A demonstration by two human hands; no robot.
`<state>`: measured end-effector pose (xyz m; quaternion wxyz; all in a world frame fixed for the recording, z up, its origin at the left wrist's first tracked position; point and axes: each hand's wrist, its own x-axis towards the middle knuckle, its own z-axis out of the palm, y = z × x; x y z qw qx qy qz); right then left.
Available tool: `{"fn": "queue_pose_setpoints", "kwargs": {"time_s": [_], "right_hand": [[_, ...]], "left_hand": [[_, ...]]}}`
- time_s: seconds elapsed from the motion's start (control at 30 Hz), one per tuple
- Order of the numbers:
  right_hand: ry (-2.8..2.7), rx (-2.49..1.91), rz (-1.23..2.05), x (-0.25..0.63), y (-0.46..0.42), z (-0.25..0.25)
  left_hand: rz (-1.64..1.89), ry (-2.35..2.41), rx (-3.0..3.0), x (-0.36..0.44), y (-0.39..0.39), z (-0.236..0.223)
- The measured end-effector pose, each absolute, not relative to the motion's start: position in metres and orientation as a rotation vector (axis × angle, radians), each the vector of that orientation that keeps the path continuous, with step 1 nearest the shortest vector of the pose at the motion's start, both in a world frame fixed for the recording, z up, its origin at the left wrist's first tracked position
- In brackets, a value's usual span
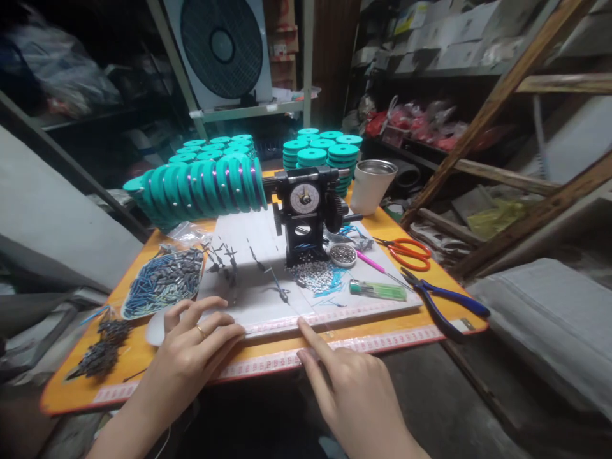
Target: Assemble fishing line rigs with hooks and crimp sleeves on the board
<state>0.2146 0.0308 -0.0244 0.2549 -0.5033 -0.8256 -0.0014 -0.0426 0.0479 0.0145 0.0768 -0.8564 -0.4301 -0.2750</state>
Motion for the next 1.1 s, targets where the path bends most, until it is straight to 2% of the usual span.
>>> {"fn": "queue_pose_setpoints", "kwargs": {"time_s": [0.57,0.8,1.1], "right_hand": [[-2.216,-1.328,0.003,0.213,0.030,-0.024],[-2.045,-0.891,0.119,0.191,0.015,-0.010],[-1.959,-0.909,0.194,0.172,0.017,-0.012]], "left_hand": [[-0.827,-1.310,-2.581,-0.044,0.048,0.017],[-1.396,-1.368,-2.592,-0.025,0.029,0.013],[-1.772,-1.478,-2.422,-0.009,0.011,-0.005]]}}
